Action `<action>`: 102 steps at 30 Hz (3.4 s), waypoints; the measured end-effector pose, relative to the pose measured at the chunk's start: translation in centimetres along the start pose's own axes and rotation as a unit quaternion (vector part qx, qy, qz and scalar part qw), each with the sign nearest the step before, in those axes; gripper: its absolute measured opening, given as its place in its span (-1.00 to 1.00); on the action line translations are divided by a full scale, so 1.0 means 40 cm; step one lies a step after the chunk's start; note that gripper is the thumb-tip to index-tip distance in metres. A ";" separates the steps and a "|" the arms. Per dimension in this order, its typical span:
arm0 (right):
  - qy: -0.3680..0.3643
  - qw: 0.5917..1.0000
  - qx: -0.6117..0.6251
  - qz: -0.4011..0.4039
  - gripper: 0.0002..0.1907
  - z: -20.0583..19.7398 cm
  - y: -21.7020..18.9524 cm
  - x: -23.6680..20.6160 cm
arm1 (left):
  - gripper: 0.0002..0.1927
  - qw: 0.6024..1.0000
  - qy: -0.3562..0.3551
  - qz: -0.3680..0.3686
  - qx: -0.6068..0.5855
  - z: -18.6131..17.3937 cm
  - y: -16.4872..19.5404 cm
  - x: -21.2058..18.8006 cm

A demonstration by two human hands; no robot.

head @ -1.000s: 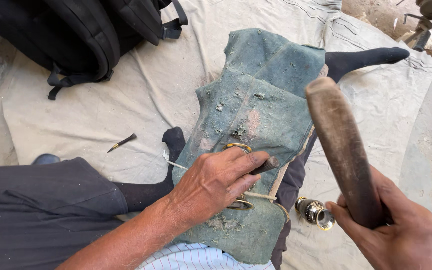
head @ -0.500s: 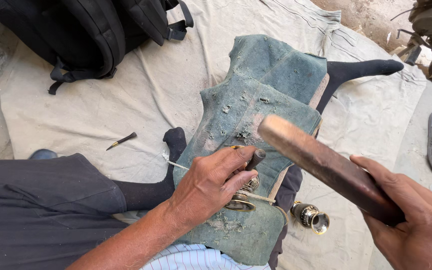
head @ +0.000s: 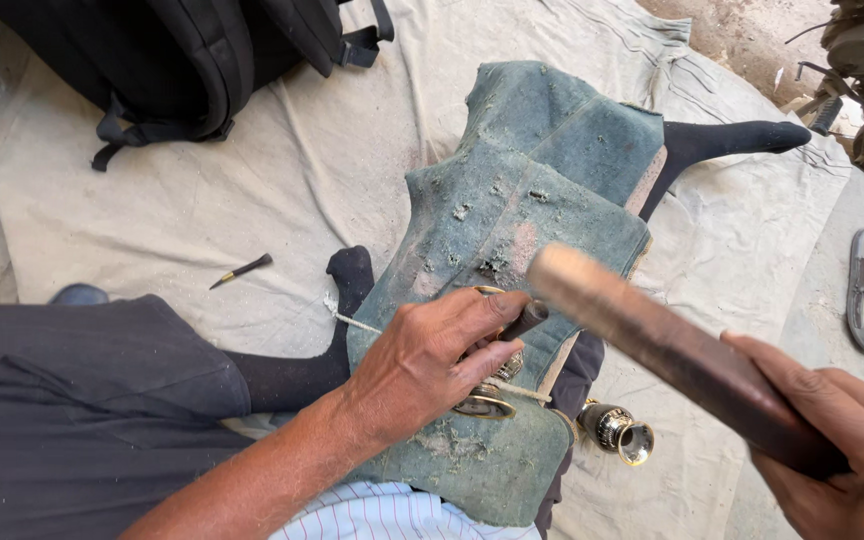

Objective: The person sits on the ground with a padded cushion on their lap and repeatedly strikes a punch with a wooden mallet against brass lamp bases to shape the metal, repositioning each base by hand and setting worked pieces aside.

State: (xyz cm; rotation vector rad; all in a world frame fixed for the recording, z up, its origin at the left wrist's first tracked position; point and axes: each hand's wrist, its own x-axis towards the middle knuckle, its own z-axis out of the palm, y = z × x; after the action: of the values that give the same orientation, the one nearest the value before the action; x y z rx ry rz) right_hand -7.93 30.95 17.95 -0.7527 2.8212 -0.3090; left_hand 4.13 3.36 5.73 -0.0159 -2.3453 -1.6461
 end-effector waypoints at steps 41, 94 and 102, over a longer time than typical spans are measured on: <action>-0.014 0.999 -0.037 -0.028 -0.22 -0.037 -0.034 0.068 | -0.58 0.995 0.062 -0.034 -0.072 0.024 -0.024 -0.030; -0.072 0.994 -0.081 -0.029 -0.22 -0.072 -0.159 0.140 | -0.54 0.988 0.098 -0.050 -0.108 0.041 -0.068 -0.063; -0.043 0.999 -0.011 -0.029 -0.23 -0.062 -0.185 0.135 | -0.57 0.989 0.096 -0.043 -0.103 0.038 -0.069 -0.062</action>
State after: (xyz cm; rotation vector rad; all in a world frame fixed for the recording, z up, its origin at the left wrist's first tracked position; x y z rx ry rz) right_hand -9.69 22.29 21.43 -0.8321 2.7299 -0.2495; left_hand 5.72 4.17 2.13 0.1952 -2.0532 -1.8364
